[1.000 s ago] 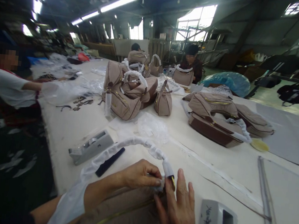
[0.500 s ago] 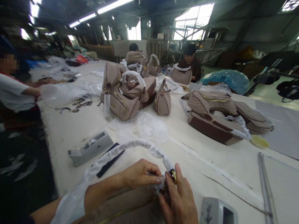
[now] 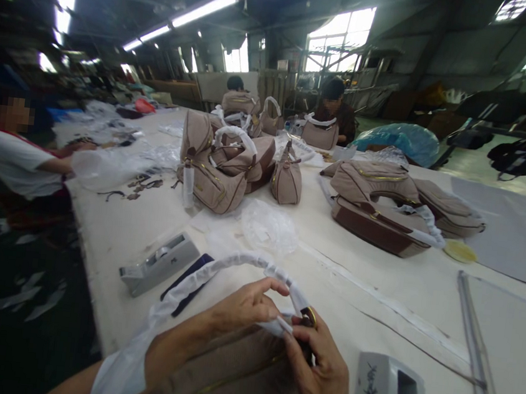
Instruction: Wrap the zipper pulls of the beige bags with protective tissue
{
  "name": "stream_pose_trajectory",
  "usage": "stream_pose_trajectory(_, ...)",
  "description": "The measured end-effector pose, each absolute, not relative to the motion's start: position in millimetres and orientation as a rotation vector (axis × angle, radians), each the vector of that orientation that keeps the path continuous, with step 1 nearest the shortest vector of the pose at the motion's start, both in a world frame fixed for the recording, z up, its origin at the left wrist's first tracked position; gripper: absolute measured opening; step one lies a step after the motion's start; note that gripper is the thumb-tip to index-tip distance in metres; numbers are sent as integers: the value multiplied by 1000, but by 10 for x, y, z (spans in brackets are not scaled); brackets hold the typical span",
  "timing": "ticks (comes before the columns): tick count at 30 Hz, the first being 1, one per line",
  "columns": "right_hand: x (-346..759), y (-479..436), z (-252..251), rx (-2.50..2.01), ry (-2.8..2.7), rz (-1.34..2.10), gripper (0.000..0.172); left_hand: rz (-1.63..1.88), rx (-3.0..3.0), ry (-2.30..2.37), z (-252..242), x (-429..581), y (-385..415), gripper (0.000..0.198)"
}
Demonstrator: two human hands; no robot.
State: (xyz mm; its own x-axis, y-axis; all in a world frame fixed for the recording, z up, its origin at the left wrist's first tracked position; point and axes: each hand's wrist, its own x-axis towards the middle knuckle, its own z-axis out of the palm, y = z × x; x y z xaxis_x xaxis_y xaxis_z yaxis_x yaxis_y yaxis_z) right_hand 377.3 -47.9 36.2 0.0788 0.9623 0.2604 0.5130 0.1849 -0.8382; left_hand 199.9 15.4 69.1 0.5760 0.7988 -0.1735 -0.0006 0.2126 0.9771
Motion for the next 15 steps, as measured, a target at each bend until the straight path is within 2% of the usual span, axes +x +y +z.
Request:
stream_pose_trajectory(3, 3766, -487, 323, -1481, -1457, 710, 22, 632, 1087, 746, 570, 1969, 138, 60)
stream_pose_trajectory(5, 3751, -499, 304, -1497, -1407, 747, 22, 635, 1009, 744, 517, 1979, 104, 62)
stream_pose_trajectory(9, 3689, -531, 349, -1537, -1321, 751, 24, 723, 959, 813, 499, 2064, 32, 32)
stream_pose_trajectory(15, 3678, -530, 359, -1570, -1361, 711, 26, 756, 1211, 911, 550, 2147, -7, 17)
